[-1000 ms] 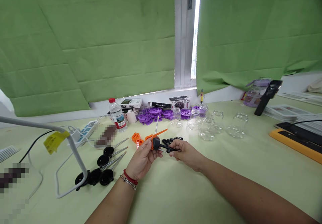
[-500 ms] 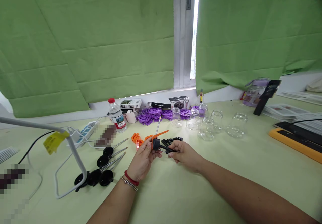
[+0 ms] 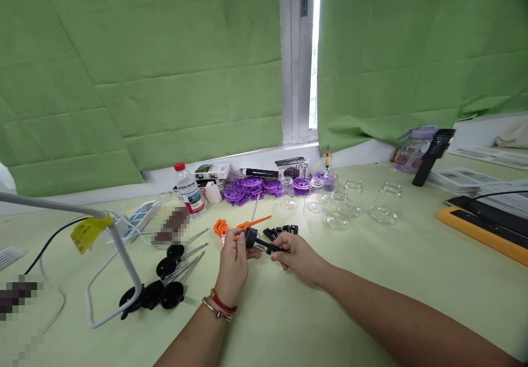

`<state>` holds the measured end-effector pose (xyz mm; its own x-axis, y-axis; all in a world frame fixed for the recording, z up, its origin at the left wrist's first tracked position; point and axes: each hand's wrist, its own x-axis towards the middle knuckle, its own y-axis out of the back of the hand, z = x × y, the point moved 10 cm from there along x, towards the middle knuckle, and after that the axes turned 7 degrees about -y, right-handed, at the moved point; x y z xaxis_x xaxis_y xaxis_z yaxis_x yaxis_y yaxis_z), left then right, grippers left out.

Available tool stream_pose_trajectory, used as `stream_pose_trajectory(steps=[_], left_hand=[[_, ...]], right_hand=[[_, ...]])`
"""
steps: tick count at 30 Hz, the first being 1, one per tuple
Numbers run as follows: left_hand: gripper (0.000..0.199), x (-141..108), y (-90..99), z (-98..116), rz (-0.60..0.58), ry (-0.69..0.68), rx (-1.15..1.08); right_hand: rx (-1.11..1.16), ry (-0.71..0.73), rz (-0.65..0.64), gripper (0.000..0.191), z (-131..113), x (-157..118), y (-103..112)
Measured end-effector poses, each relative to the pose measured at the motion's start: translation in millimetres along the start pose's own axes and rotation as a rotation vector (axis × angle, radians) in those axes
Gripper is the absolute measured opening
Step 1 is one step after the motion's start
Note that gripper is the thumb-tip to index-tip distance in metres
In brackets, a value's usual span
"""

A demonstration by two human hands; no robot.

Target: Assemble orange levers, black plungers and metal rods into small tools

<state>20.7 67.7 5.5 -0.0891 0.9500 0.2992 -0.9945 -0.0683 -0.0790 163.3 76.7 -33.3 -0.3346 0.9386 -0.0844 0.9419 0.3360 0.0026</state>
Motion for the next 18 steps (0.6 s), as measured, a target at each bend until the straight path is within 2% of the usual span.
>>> stream_pose_trajectory(steps=[2,8,13,18], left_hand=[[0.032,-1.5,0.2,4.6,0.003,-0.025,0.003],[0.029,-2.2,-8.8,8.7,-0.084,-0.029,0.041],[0.040,-1.0,-6.4,6.1,-0.035,-0.016,-0.019],[0.041,-0.4,-2.1,-0.5,0.023,0.006,-0.070]], right_hand=[[0.013,0.002,-0.004,0.015,-0.3,-0.3,-0.9],[0.021,-0.002,0.006,0.016,0.3,-1.5,0.3],[0.014,0.027,-0.005,0.015,-0.5,-1.7,-3.4],[0.017,0.029,-0.025,0.015,-1.3,-3.4,-9.1]])
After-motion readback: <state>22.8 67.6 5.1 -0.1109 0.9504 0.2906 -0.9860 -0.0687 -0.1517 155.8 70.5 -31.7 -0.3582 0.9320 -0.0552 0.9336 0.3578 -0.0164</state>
